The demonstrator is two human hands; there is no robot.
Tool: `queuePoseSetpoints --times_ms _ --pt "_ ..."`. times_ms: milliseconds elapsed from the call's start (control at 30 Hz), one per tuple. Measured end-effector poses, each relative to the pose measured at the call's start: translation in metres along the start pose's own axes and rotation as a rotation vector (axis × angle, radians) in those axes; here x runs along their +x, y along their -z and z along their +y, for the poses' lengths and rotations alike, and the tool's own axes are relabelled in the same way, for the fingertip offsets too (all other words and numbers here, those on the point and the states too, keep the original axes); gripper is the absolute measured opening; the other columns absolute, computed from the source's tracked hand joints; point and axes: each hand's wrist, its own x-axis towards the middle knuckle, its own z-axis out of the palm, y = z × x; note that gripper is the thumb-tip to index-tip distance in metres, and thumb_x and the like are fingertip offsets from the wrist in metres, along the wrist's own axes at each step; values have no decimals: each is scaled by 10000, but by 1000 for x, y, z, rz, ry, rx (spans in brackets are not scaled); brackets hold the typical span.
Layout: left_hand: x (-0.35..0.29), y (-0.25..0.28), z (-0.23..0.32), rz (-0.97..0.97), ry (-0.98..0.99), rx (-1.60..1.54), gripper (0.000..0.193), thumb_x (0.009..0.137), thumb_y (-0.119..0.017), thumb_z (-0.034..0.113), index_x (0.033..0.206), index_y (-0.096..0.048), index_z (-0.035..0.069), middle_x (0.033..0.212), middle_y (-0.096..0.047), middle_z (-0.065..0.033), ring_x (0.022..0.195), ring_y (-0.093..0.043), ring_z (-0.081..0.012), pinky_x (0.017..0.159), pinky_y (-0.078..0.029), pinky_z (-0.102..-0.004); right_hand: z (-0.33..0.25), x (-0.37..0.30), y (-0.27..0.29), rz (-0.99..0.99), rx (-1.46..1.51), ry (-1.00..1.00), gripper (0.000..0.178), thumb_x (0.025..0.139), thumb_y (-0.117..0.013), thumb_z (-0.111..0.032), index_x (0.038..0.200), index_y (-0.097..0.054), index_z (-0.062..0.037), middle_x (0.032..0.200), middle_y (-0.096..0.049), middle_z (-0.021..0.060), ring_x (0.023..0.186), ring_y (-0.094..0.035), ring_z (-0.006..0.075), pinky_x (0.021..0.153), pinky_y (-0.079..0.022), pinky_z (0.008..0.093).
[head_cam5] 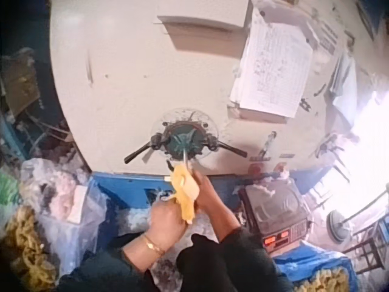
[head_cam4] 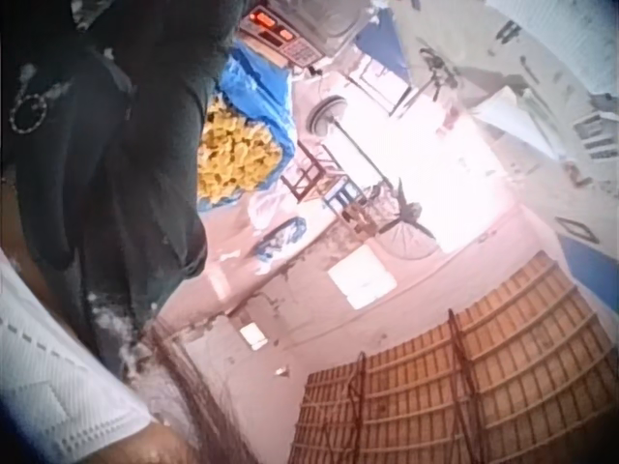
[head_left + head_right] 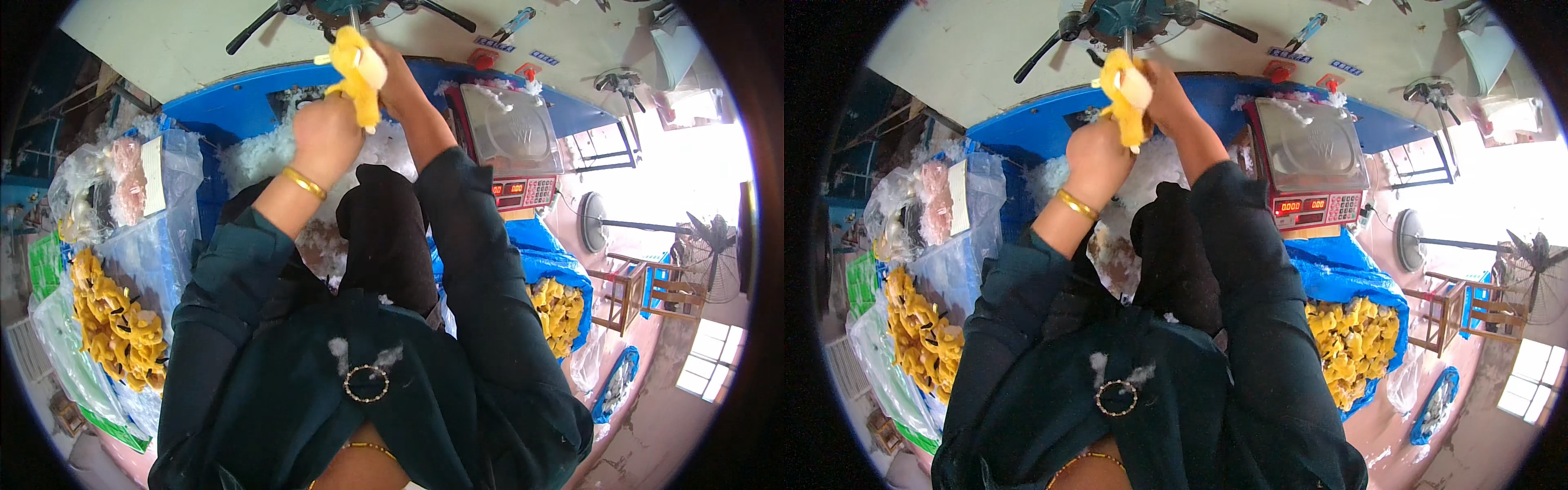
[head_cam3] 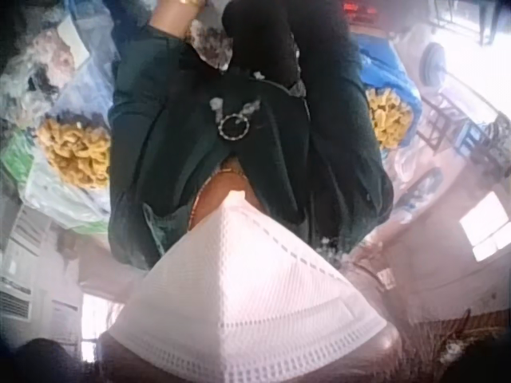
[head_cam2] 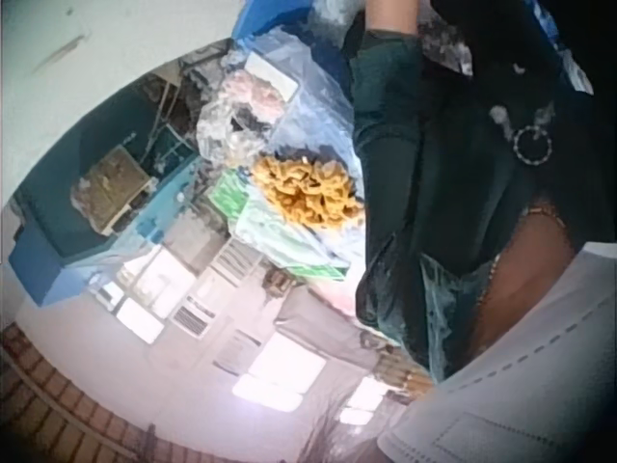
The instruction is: The person repeatedly picks up yellow plush toys, opens them, and stuffs white cotton-like material into them using a rotating spindle. The stuffed toys are then placed on a digital scale before the next one is processed.
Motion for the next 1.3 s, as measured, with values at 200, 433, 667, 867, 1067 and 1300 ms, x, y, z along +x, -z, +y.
queuePoseSetpoints --times_ms 200,433,667,867,1067,1300 --pt "-38 45 19 -64 -12 -348 329 857 -613 287 984 -604 -16 783 -649 -177 680 -662 -285 553 -510 -395 -19 -40 -10 79 219 -196 245 898 -583 -156 1070 -608 17 956 -677 116 835 -651 184 729 -521 319" --pt "10 58 22 -485 777 -1669 337 878 -660 255 1087 -585 3 866 -640 -87 694 -641 -146 584 -546 -249 1 38 5 242 -319 -82 305 852 -568 -237 942 -666 38 885 -668 245 833 -661 359 725 -504 421" --pt "-21 70 18 -558 890 -1779 287 846 -660 115 1092 -560 3 784 -589 -43 591 -561 -125 472 -455 -211 -23 -33 -2 271 -135 -289 317 887 -580 -253 945 -665 46 818 -656 87 715 -624 147 625 -485 288" --pt "20 67 -16 -726 908 -1767 209 852 -669 113 988 -547 12 621 -412 52 450 -343 -37 406 -262 -168 -47 -9 -13 307 -13 -373 311 887 -572 -254 933 -657 42 816 -647 70 712 -619 152 606 -485 300" --pt "20 59 -29 -795 859 -1851 205 849 -695 128 950 -548 25 638 -435 32 463 -334 -30 407 -243 -161 -38 -7 -8 347 -29 -395 328 894 -558 -239 967 -623 74 833 -643 101 697 -624 182 608 -495 324" --pt "17 54 -48 -555 640 -1609 225 882 -649 132 1051 -557 17 715 -518 37 481 -356 -8 401 -266 -164 -50 -49 -31 449 417 -301 303 944 -504 -217 1027 -583 64 906 -635 106 753 -639 175 651 -512 298"
